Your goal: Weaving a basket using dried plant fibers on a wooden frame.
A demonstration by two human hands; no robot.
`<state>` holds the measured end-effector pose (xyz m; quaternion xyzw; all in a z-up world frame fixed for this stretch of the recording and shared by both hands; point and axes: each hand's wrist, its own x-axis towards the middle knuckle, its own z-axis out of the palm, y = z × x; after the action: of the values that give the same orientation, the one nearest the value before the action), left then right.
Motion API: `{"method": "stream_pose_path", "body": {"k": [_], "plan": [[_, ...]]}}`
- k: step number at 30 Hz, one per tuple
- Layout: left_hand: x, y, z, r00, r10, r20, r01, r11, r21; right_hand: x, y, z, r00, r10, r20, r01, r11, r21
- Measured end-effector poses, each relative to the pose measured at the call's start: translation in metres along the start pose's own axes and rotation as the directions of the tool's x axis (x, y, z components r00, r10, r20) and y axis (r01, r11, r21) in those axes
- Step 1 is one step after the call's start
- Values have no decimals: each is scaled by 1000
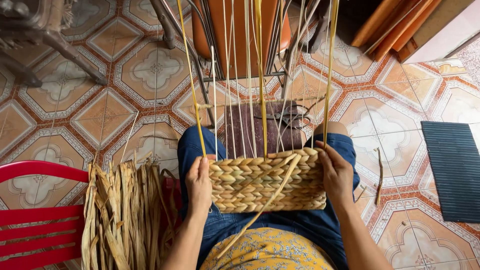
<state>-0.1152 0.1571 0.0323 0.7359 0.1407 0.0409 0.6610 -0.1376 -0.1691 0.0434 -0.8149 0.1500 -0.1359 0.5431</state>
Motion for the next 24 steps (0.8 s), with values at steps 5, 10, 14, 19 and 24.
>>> {"method": "stream_pose_path", "body": {"k": [5, 10, 14, 19, 24], "plan": [[22, 0, 0, 999, -39, 14, 40, 999, -35, 22, 1, 8, 999, -35, 32, 35, 999, 6], [47, -23, 8, 997, 23, 75, -3, 968, -252, 42, -9, 8, 999, -43, 31, 44, 998, -36], [41, -22, 8, 995, -37, 98, 63, 957, -284, 41, -4, 6, 998, -39, 53, 37, 999, 37], [28, -16, 2, 997, -47, 55, 55, 987, -152, 33, -1, 6, 997, -21, 69, 16, 998, 63], [32, -29, 2, 995, -11, 99, 35, 969, -244, 30, 8, 16, 996, -84, 43, 79, 990, 113]]}}
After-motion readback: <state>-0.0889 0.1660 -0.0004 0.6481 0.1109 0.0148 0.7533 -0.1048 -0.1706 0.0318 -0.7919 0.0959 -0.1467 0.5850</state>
